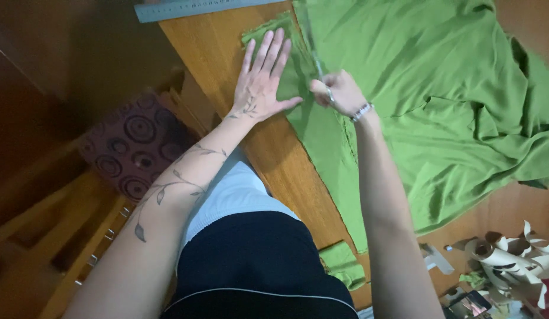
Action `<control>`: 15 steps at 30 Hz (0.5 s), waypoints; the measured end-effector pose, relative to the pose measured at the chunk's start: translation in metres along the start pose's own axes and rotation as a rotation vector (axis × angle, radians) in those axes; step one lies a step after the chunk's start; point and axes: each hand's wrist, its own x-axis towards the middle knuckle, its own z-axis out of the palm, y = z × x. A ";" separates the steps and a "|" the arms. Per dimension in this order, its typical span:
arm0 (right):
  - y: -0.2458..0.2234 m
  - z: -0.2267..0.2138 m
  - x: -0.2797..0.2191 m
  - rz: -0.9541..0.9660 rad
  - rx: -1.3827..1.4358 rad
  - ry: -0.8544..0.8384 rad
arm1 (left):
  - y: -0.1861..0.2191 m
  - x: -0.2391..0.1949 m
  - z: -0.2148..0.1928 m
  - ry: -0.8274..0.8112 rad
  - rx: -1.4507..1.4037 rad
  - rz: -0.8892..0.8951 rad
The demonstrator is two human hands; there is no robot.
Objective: The person cuts a piece of green fabric using scissors, folds the cut piece, and then cuts another strip from the main fabric. They fold the second piece and place it aside before cleaning up loose threads from the table.
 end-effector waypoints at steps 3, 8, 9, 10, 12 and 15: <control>0.007 -0.010 -0.031 0.043 0.310 0.096 | -0.003 -0.010 0.007 0.039 0.040 -0.030; 0.053 -0.021 -0.061 0.231 -0.089 0.597 | -0.008 -0.023 0.025 -0.054 0.080 -0.127; 0.063 -0.023 -0.060 0.239 -0.079 0.610 | -0.012 -0.023 0.029 -0.055 0.087 -0.111; 0.075 -0.024 -0.062 0.306 -0.174 0.661 | -0.014 -0.023 0.034 0.002 0.051 -0.114; 0.091 -0.027 -0.064 0.388 -0.254 0.724 | -0.020 -0.023 0.037 0.056 0.024 -0.095; 0.099 -0.033 -0.063 0.503 -0.307 0.700 | -0.031 -0.016 0.029 0.301 -0.100 -0.060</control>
